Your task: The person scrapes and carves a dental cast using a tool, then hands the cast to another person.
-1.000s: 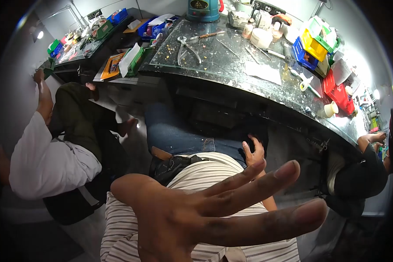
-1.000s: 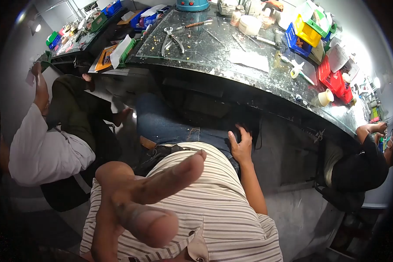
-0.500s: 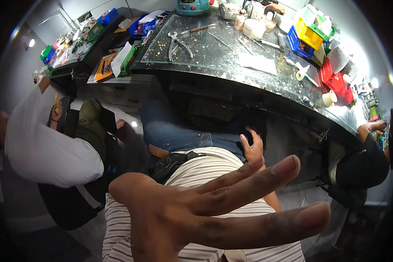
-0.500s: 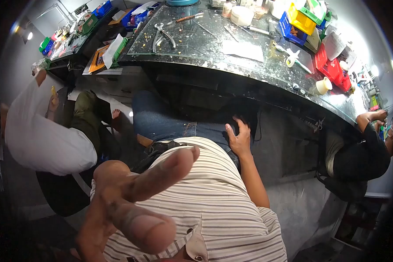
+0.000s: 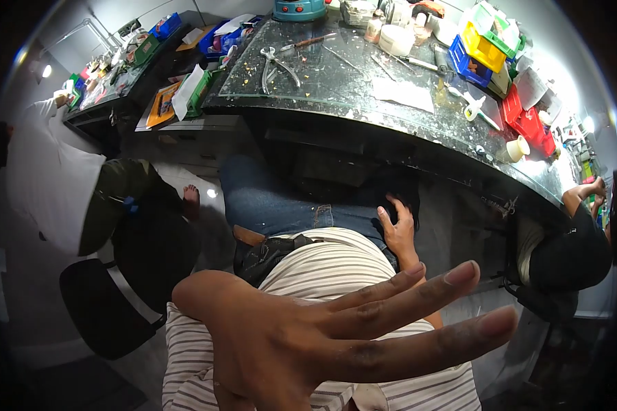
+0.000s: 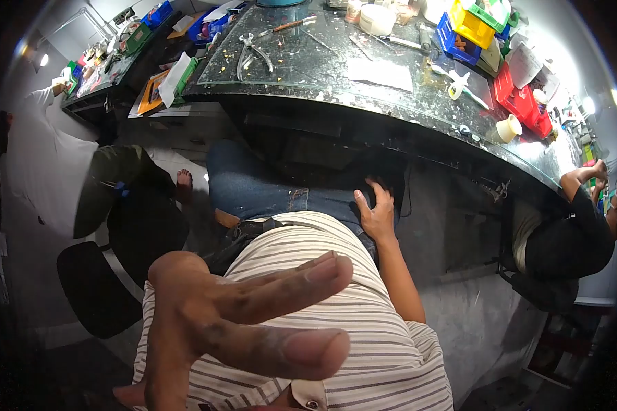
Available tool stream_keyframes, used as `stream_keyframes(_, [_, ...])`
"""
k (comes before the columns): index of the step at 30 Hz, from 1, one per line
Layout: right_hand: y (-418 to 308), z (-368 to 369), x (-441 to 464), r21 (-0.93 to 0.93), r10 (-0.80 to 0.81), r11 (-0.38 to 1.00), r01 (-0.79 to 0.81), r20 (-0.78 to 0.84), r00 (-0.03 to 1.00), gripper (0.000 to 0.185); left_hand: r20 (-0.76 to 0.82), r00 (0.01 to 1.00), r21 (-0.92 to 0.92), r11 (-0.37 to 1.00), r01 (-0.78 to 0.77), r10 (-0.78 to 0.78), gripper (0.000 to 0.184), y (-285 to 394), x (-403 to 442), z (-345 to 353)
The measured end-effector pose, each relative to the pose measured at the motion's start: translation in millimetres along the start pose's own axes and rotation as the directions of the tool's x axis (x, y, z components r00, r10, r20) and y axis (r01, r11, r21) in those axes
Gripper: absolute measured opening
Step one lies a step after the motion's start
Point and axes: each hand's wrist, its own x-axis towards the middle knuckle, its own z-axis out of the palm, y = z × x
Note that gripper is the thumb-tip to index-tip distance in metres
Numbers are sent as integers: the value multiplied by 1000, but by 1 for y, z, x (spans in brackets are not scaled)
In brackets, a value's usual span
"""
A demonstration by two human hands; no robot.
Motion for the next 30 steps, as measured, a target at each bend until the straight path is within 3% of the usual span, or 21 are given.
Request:
stream_keyframes(5, [-1,-1,0,-31,14,999,-13,10,1000,51,28,1000,19,1000,14,-14,71,2,-4,-2])
stream_keyframes(9, [4,1,0,-32,13,999,-13,2,1000,52,-280,960,-35,999,19,-28,61,13,-17,23])
stream_keyframes(12, [5,1,0,-26,19,999,-18,3,1000,54,-364,931,-78,997,-5,-23,51,18,-9,19])
stream_keyframes(15, [7,2,1,-37,-2,999,1,-8,1000,54,-375,927,-112,993,-36,-8,70,32,11,8])
stream_keyframes(18, [7,3,0,-36,-28,999,28,-20,999,53,-274,959,-171,985,28,-75,79,38,15,-5])
stream_keyframes(21, [3,1,-1,-9,-35,999,35,0,999,53,-74,990,-263,960,98,-121,83,34,12,-17])
stream_keyframes(22, [1,-2,-1,-7,-14,1000,14,-1,1000,51,-79,994,-240,969,57,-78,84,30,11,-19])
stream_keyframes(25, [-18,-26,11,297,-81,954,53,85,993,42,-79,994,-159,984,-84,72,87,11,14,-35])
stream_keyframes(26, [-33,-47,20,355,-79,935,10,179,981,41,-65,990,-132,982,-135,127,88,2,20,-46])
stream_keyframes(28, [-79,-100,48,384,-97,923,14,198,975,37,-50,992,-7,993,-116,115,92,-16,28,-73])
stream_keyframes(30, [-124,-162,87,222,-293,936,272,66,954,31,-64,997,181,982,55,-44,99,-35,26,-111])
